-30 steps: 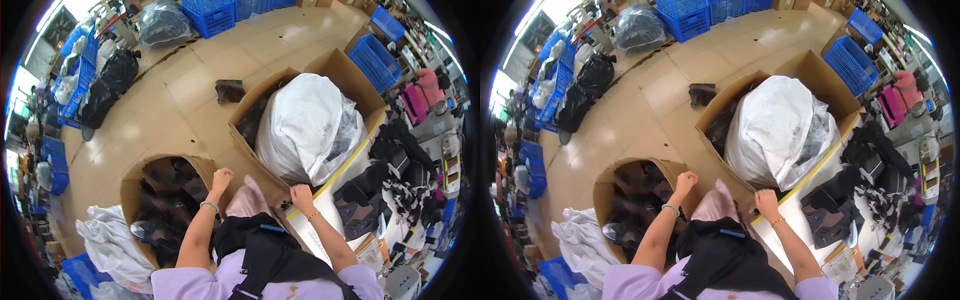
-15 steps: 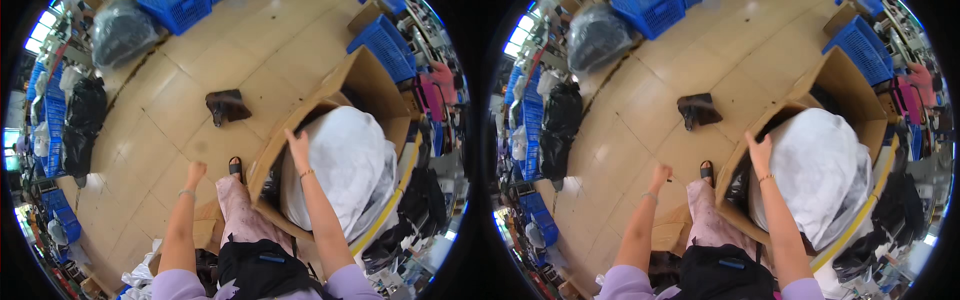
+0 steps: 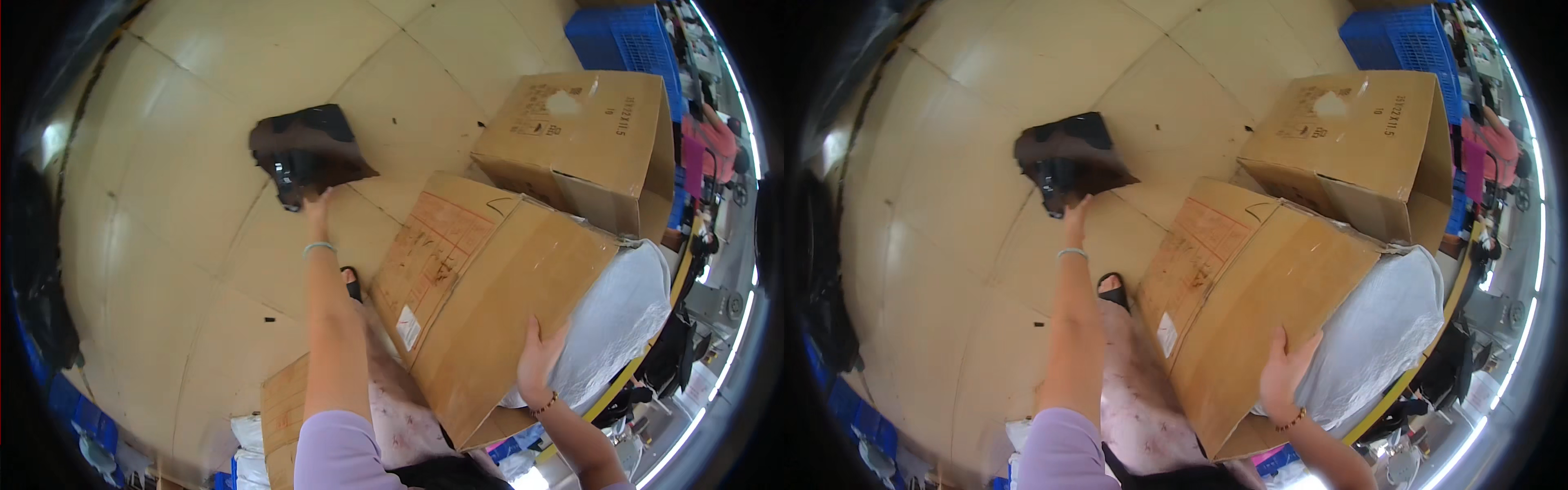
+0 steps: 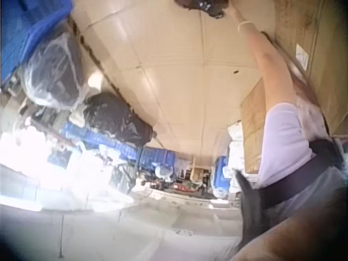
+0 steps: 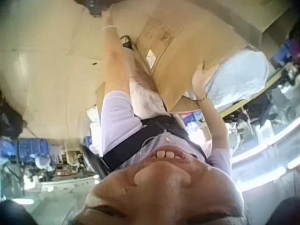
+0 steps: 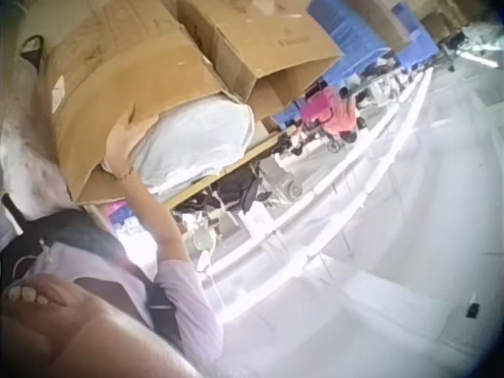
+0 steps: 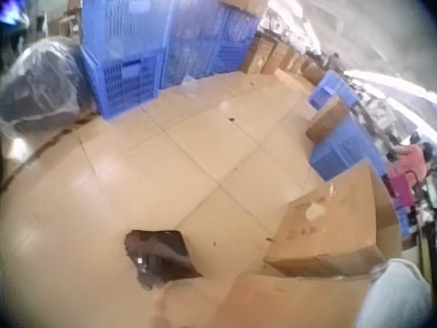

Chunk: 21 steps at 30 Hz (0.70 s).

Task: The person sews shoe components using a sewing machine, cuts threads with thread snips, and positions and stitches boot upper pieces together.

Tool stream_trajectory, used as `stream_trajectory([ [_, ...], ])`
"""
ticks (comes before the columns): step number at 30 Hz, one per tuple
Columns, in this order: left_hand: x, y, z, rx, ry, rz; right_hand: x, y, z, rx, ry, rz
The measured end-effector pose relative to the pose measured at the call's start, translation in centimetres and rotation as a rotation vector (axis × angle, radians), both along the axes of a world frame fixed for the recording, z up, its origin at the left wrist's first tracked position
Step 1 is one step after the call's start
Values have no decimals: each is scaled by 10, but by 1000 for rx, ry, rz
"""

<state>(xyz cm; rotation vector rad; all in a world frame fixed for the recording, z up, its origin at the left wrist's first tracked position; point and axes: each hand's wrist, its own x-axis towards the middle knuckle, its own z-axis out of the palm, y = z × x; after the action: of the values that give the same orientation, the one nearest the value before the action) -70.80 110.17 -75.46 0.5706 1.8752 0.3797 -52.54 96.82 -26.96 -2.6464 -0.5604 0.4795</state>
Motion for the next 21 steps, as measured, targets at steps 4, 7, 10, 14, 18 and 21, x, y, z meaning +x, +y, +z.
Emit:
stream_trajectory([
  [4,-41,27,-54,202,33,181,-11,8,2,4,22,-60],
  [7,34,32,-8,177,-66,244,0,3,-4,35,-28,-100],
  [10,14,54,55,517,379,-81,-6,9,4,123,100,-153],
  [14,5,68,179,513,291,-158,3,3,13,89,183,-48],
  [18,19,16,365,496,-115,185,16,-14,17,79,99,35],
  [21,29,-51,510,721,-252,260,29,-41,27,130,199,70],
])
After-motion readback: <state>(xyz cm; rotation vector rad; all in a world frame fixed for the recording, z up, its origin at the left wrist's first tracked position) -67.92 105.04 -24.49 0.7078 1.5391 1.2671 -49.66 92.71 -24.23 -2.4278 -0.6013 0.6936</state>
